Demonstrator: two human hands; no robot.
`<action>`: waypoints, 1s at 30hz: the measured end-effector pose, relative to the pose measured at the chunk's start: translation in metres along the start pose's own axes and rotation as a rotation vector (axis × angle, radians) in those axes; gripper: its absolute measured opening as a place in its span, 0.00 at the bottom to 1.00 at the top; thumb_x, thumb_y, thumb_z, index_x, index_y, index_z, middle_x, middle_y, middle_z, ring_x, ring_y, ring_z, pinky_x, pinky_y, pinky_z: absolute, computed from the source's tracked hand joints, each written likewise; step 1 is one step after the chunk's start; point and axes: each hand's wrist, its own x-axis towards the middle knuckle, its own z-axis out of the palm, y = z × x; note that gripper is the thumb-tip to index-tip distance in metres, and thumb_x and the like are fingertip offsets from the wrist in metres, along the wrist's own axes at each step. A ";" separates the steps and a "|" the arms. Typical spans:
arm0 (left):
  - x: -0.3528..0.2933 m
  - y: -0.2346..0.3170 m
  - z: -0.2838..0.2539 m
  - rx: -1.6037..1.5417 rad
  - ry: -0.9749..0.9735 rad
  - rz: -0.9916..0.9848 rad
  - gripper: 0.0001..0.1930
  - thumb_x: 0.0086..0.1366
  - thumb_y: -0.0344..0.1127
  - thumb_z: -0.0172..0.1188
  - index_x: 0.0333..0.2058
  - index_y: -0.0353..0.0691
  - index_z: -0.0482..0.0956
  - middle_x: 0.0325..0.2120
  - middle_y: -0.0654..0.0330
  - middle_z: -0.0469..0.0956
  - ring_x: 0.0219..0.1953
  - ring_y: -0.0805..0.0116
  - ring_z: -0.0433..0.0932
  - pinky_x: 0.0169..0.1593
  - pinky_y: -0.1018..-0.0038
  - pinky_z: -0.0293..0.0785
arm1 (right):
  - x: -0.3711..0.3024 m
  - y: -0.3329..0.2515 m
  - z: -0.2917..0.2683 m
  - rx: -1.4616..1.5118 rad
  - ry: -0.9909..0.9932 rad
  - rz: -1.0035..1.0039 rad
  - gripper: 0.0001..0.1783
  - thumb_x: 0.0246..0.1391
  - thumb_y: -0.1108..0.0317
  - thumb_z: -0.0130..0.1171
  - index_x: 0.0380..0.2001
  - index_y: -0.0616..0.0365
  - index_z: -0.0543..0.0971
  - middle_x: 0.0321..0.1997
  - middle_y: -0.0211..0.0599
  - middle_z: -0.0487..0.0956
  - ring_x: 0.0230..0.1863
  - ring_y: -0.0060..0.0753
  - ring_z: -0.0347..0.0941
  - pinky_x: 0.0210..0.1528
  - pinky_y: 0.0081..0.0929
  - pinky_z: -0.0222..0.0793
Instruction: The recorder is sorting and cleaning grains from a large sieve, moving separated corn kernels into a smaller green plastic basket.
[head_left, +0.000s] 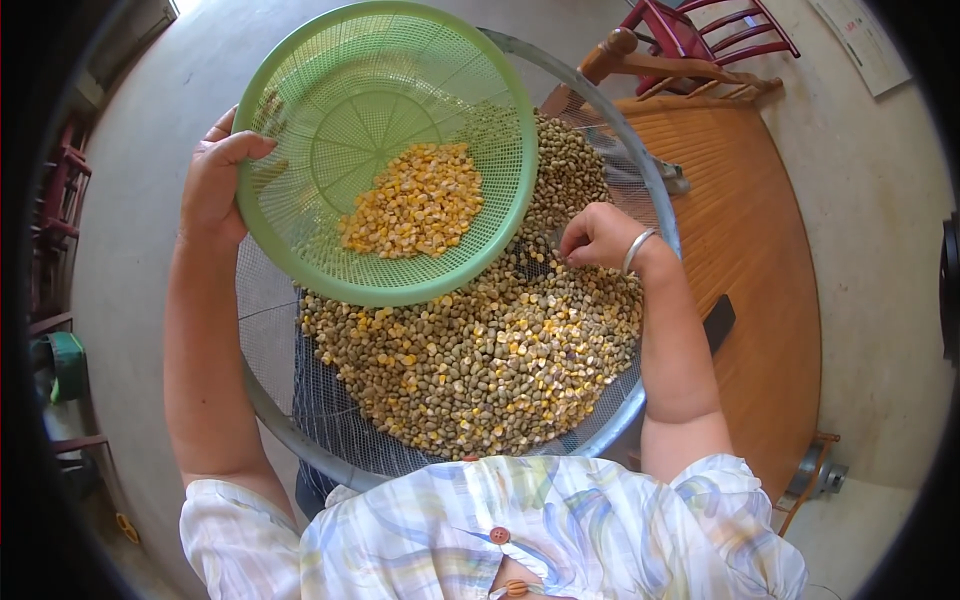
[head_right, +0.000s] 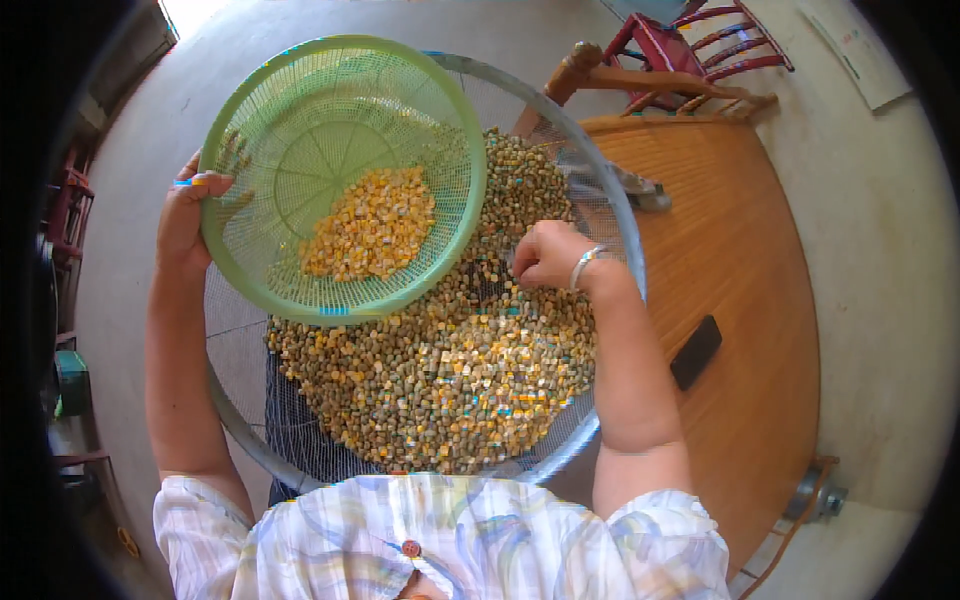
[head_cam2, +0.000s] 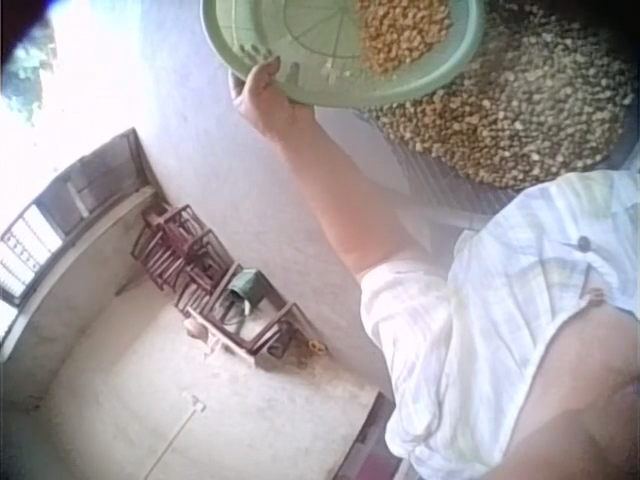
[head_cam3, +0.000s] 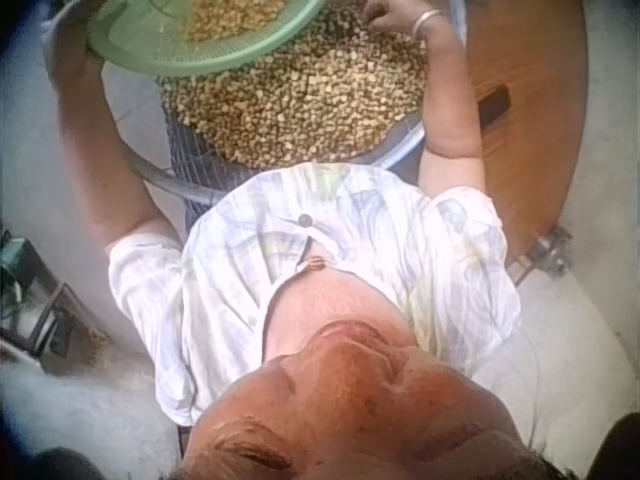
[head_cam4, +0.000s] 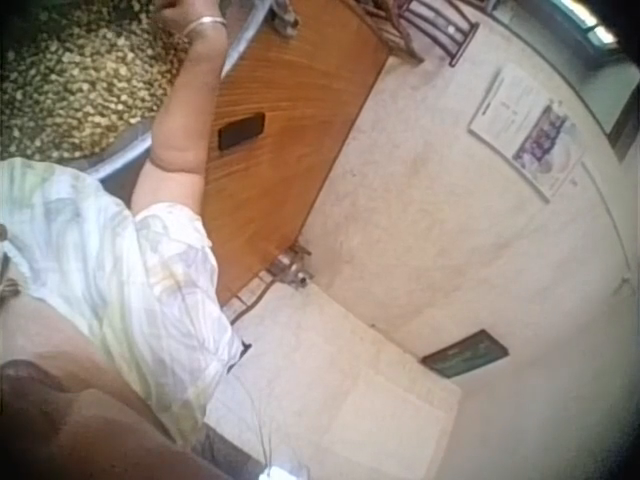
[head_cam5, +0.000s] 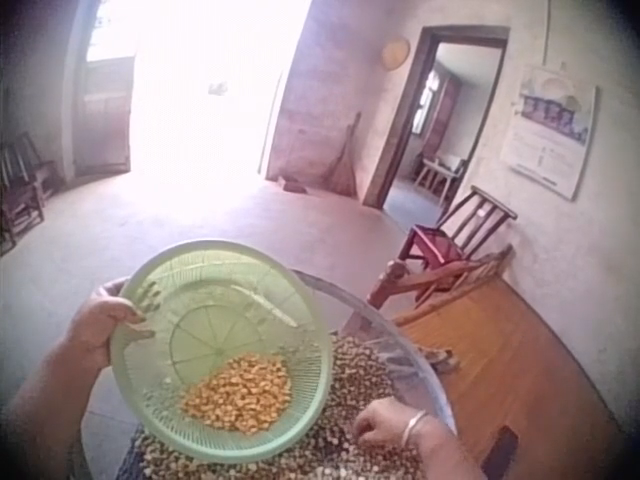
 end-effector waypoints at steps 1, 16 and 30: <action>0.001 0.000 0.000 -0.009 -0.012 -0.001 0.22 0.46 0.19 0.48 0.45 0.27 0.67 0.32 0.47 0.73 0.29 0.62 0.77 0.31 0.71 0.78 | 0.000 -0.002 0.000 -0.001 0.001 0.001 0.07 0.35 0.72 0.62 0.23 0.62 0.79 0.22 0.37 0.78 0.24 0.29 0.74 0.29 0.23 0.70; 0.000 0.000 -0.005 -0.003 -0.050 -0.001 0.22 0.46 0.20 0.49 0.45 0.28 0.67 0.32 0.49 0.73 0.29 0.64 0.76 0.32 0.72 0.77 | -0.011 -0.041 -0.013 1.016 0.313 -0.204 0.07 0.44 0.77 0.56 0.29 0.64 0.78 0.24 0.31 0.77 0.25 0.19 0.71 0.27 0.17 0.68; 0.004 0.000 -0.003 -0.015 -0.032 -0.003 0.23 0.46 0.19 0.49 0.45 0.28 0.66 0.31 0.49 0.74 0.29 0.64 0.77 0.31 0.72 0.78 | 0.010 -0.007 0.015 -0.296 0.039 0.015 0.08 0.33 0.71 0.62 0.23 0.60 0.80 0.21 0.39 0.78 0.24 0.32 0.74 0.30 0.27 0.70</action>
